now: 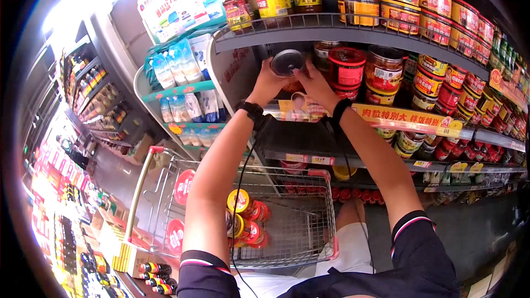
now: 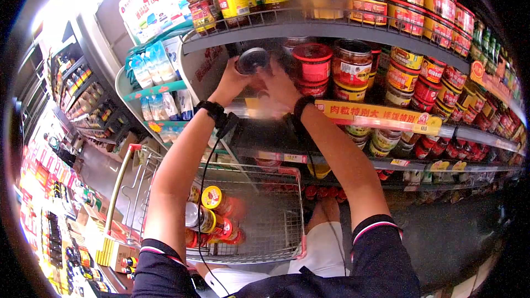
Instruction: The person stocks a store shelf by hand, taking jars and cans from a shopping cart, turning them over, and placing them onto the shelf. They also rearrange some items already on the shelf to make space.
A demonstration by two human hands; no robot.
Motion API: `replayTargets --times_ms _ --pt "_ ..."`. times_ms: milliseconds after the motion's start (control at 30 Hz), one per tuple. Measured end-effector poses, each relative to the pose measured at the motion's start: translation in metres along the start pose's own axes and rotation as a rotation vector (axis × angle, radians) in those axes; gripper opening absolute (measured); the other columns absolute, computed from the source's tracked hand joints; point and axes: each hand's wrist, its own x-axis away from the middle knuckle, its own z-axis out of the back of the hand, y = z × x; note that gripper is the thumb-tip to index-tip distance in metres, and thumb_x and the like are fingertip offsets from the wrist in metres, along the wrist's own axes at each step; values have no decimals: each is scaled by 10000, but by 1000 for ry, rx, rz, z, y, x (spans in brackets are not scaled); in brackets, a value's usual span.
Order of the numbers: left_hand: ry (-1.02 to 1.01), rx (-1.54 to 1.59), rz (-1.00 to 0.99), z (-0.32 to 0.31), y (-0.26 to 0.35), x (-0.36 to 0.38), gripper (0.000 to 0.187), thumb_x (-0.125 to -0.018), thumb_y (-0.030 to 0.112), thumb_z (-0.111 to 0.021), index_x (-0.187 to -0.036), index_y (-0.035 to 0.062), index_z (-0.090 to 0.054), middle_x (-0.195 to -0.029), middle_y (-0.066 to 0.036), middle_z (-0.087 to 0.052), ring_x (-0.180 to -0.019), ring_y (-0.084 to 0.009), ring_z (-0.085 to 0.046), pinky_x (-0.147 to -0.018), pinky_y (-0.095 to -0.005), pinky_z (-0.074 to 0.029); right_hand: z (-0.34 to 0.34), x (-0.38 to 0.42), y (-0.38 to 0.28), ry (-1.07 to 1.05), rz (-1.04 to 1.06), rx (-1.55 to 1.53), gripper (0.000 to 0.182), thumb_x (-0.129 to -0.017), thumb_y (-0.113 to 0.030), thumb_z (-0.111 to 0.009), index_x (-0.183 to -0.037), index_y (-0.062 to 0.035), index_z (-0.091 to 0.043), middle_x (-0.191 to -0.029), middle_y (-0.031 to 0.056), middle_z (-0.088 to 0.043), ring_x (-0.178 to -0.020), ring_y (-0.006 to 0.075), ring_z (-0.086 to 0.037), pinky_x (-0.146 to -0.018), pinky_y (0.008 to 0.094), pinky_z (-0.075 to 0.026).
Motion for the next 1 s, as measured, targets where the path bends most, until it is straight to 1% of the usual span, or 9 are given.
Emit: replayTargets --times_ms 133,267,400,533,667,800,867,933,1000 --pt "-180 20 -11 -12 -17 -22 548 -727 240 -836 -1157 -17 -613 -1115 -158 -674 -1055 -249 -624 -905 -341 -491 7 -26 59 -14 -130 -65 455 -980 -242 -568 -1325 38 -472 -1148 156 -647 -1058 232 -592 -962 330 -440" --pt "-144 -37 76 -22 -9 -29 446 -779 300 -754 -1136 44 -676 -1091 -167 -699 -1032 -314 -650 -902 -367 -493 12 -29 40 19 -151 166 405 -934 -233 -545 -1232 41 -524 -1189 292 -600 -1157 451 -539 -988 424 -431" --pt "-219 -198 63 -24 -6 -40 451 -800 304 -727 -1169 52 -663 -1101 -169 -697 -1017 -314 -659 -902 -372 -497 15 -18 27 -225 43 696 420 -881 -203 -517 -1220 46 -514 -1179 311 -587 -1158 484 -509 -993 452 -421" --pt "-218 -10 81 -32 -112 -73 389 -851 277 -683 -1161 44 -659 -1099 -171 -698 -1020 -291 -659 -901 -375 -496 8 -20 16 -310 -86 830 465 -860 -212 -526 -1249 40 -491 -1200 310 -573 -1167 492 -493 -995 456 -416" --pt "-169 -381 -54 -43 -60 -65 296 -897 192 -633 -1135 16 -657 -1077 -167 -704 -998 -280 -658 -890 -378 -497 1 -15 25 -61 -32 578 456 -865 -191 -545 -1268 19 -503 -1225 288 -569 -1160 472 -514 -993 442 -429" --pt "-23 324 225 -36 -43 -37 238 -909 151 -623 -1088 3 -674 -1047 -139 -712 -947 -288 -653 -837 -368 -499 -18 5 -9 198 37 279 368 -902 -104 -549 -1252 7 -537 -1223 210 -605 -1127 349 -598 -946 379 -474" --pt "-39 19 -28 -11 -58 -25 222 -919 162 -626 -1063 3 -684 -1027 -118 -714 -929 -270 -658 -791 -350 -504 -23 28 -35 191 59 -2 312 -927 -54 -539 -1233 6 -554 -1215 162 -621 -1112 257 -624 -913 331 -493" --pt "192 122 267 12 20 29 191 -974 138 -554 -1097 28 -652 -1004 -80 -687 -861 -162 -641 -753 -295 -520 -33 61 -74 211 17 -135 252 -939 -8 -525 -1186 3 -569 -1108 98 -633 -1017 159 -628 -855 281 -504" --pt "504 317 103 24 63 94 191 -1012 195 -521 -1041 28 -609 -908 -67 -663 -757 -123 -618 -668 -265 -505 -53 98 -90 194 -57 -222 235 -916 2 -534 -1147 -9 -576 -1043 96 -629 -940 167 -645 -829 301 -522"
